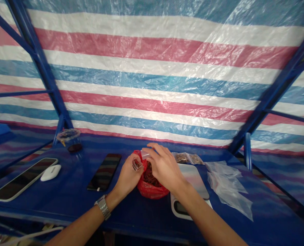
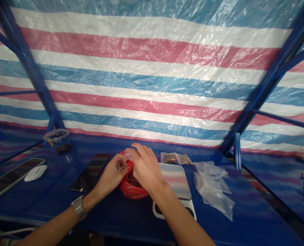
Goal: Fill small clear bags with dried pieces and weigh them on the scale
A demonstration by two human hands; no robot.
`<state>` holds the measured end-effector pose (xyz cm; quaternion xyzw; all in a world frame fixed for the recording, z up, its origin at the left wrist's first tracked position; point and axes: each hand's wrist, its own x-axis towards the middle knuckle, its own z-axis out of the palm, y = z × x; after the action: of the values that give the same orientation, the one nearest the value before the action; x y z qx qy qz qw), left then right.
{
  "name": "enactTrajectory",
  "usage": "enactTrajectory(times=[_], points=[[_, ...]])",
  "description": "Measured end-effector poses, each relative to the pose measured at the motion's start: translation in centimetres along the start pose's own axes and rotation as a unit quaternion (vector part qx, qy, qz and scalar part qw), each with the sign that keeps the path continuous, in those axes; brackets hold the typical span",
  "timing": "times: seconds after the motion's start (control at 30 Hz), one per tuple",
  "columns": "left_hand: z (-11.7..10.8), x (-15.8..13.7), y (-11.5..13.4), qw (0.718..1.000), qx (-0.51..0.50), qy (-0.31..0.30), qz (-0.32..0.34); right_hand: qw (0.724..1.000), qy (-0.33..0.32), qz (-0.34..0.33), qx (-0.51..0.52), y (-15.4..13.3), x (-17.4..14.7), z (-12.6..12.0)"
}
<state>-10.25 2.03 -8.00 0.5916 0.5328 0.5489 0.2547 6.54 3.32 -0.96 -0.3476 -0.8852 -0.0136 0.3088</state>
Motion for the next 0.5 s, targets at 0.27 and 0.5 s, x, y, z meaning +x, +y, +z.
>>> enactTrajectory(times=[0.27, 0.5], points=[[-2.1, 0.7, 0.0, 0.995, 0.067, 0.078, -0.011, 0.974, -0.227, 0.014, -0.020, 2.0, -1.2, -1.3], [-4.0, 0.6, 1.7, 0.972, 0.183, 0.135, 0.059, 0.965, -0.178, 0.018, -0.193, 3.6, -0.6, -1.2]])
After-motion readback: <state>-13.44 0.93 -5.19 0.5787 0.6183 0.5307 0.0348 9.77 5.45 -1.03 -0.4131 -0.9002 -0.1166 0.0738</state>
